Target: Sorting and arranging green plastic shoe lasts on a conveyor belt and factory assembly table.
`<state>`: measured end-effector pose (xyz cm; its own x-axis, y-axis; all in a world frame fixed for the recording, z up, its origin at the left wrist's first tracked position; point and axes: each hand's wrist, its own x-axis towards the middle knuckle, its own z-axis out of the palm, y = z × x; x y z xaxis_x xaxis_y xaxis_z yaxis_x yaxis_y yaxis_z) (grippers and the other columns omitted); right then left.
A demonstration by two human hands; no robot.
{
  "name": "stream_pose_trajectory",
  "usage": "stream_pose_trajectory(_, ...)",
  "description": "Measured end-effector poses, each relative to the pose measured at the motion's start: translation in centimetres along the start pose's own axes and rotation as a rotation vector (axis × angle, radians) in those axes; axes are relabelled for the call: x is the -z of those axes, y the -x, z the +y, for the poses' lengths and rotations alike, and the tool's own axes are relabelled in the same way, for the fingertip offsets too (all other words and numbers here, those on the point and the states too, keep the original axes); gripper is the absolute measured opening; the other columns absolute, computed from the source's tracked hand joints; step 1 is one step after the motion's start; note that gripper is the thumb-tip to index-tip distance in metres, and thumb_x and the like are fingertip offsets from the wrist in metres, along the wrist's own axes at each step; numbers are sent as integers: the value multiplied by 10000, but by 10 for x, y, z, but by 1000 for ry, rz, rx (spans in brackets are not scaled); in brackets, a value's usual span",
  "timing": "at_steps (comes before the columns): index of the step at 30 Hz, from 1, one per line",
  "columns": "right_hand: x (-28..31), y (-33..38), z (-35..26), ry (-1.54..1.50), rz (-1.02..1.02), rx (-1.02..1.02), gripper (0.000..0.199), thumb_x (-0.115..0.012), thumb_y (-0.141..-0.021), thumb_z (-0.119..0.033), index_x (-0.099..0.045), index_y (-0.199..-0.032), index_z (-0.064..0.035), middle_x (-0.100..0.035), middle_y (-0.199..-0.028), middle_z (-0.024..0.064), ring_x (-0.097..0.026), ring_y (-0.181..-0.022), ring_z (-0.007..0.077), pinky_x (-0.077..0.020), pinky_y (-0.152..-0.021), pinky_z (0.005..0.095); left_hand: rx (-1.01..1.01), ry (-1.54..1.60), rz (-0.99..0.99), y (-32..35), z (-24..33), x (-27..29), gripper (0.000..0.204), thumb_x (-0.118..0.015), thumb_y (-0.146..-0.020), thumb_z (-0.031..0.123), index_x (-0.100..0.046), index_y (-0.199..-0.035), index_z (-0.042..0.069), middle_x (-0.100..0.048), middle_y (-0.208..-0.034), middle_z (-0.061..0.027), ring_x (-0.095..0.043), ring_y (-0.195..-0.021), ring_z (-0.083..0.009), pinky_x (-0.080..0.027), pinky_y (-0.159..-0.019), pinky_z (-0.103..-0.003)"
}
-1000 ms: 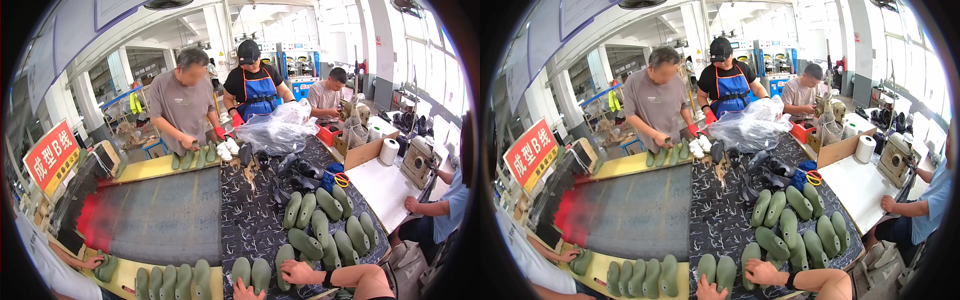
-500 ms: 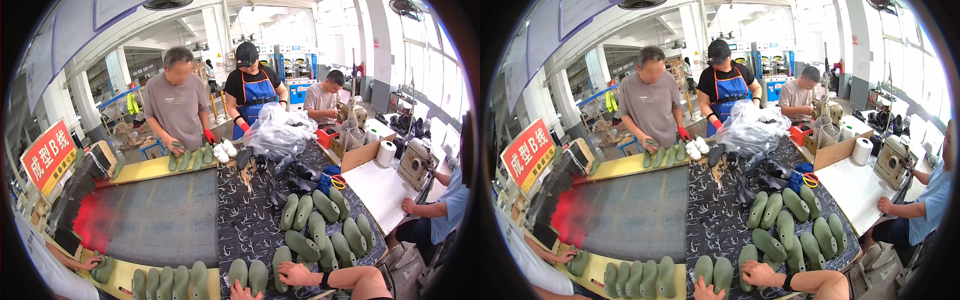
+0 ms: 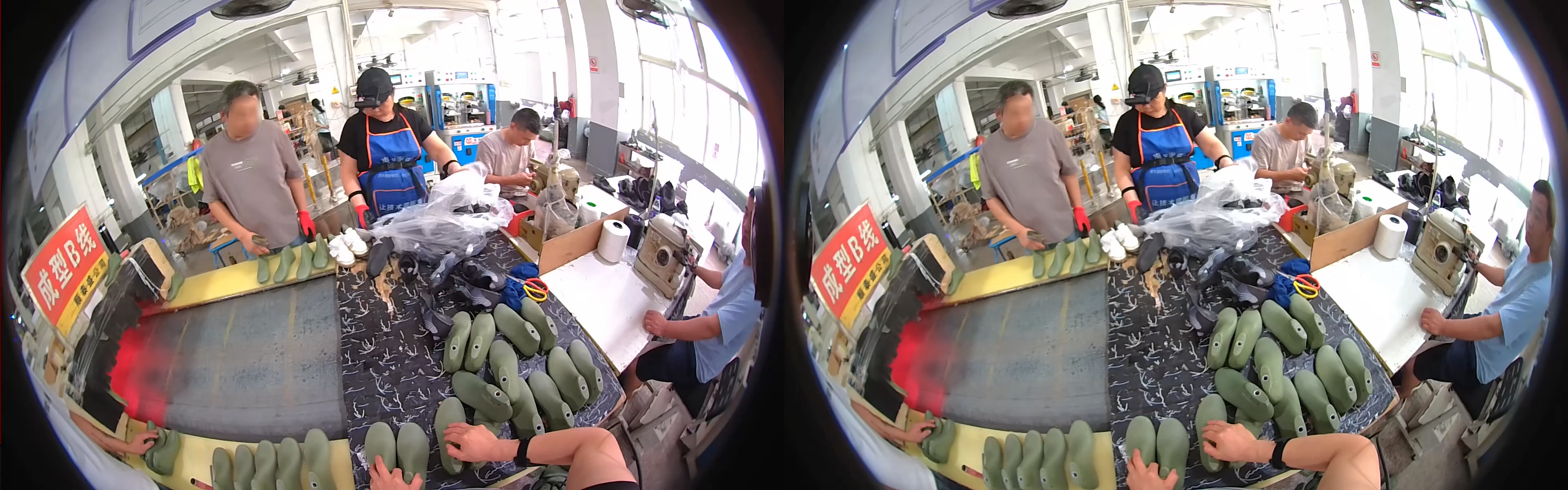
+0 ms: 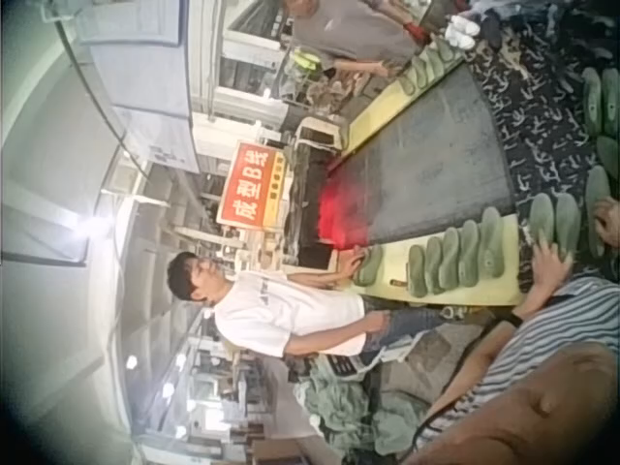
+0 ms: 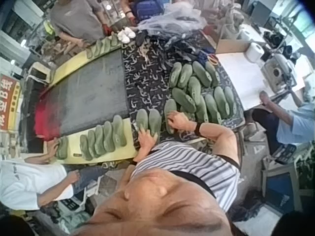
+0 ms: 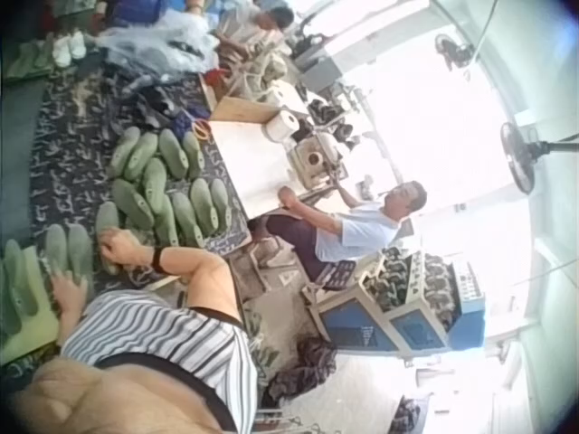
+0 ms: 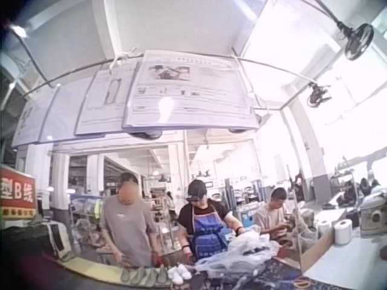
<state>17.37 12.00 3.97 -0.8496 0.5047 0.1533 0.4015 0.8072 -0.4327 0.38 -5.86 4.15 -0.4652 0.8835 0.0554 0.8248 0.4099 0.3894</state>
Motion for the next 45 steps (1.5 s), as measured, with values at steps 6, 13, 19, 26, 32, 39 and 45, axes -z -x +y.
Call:
stream_pose_trajectory(6, 1, 0, -1, -52, 26, -4, 289, -569, -849, -272, -679, -960, -29, -661, -1093, 90, -581, -1115, 238, -542, -818, 370, -38, -27, 49, 1, -4, -7, 487, -689, -728, 369, -660, -964, -56, -418, -1315, -352, -495, -1066, -505, -474, -835, -538)
stream_pose_trajectory(13, -6, 3, 3, -66, 64, 41, 276, -571, -858, -259, -679, -952, -22, -671, -1060, 85, -586, -1100, 228, -552, -776, 362, -29, -27, 40, 3, -2, -3, 490, -685, -730, 378, -663, -964, -53, -416, -1325, -338, -489, -1085, -502, -458, -874, -529)
stream_pose_trajectory(19, -3, 8, -1, -73, 105, 37, 254, -574, -852, -247, -675, -924, -26, -674, -1046, 77, -591, -1085, 224, -556, -740, 362, -22, -22, -19, 2, 1, 1, 502, -656, -772, 406, -654, -1005, -38, -413, -1329, -332, -477, -1095, -510, -444, -888, -547)
stream_pose_trajectory(26, -13, 2, 4, -115, 109, 78, 211, -553, -832, -207, -609, -817, -3, -640, -958, 109, -582, -1031, 283, -541, -731, 400, -32, -103, 3, 5, -12, -11, 546, -631, -806, 455, -637, -1042, -37, -406, -1333, -335, -485, -1084, -507, -445, -875, -558)
stream_pose_trajectory(32, -14, 7, 11, -137, 95, 40, 218, -563, -834, -214, -612, -839, -1, -639, -975, 126, -566, -1065, 285, -534, -763, 398, -60, -132, 8, 2, -13, -23, 539, -618, -808, 465, -651, -1030, -25, -402, -1355, -310, -469, -1112, -496, -437, -889, -554)
stream_pose_trajectory(39, -4, 6, 6, -91, 84, 44, 237, -558, -849, -229, -640, -884, -9, -662, -1010, 92, -587, -1066, 248, -548, -741, 371, -9, -163, -69, -5, -6, -13, 523, -626, -790, 446, -657, -1016, -25, -387, -1373, -307, -462, -1128, -491, -438, -890, -554)
stream_pose_trajectory(45, -2, 0, -1, -96, 67, 44, 246, -567, -855, -243, -675, -940, -39, -669, -1068, 72, -581, -1108, 217, -555, -748, 355, 11, -58, 0, 2, -7, -6, 503, -678, -735, 411, -664, -984, -26, -401, -1354, -316, -463, -1127, -501, -452, -889, -539)
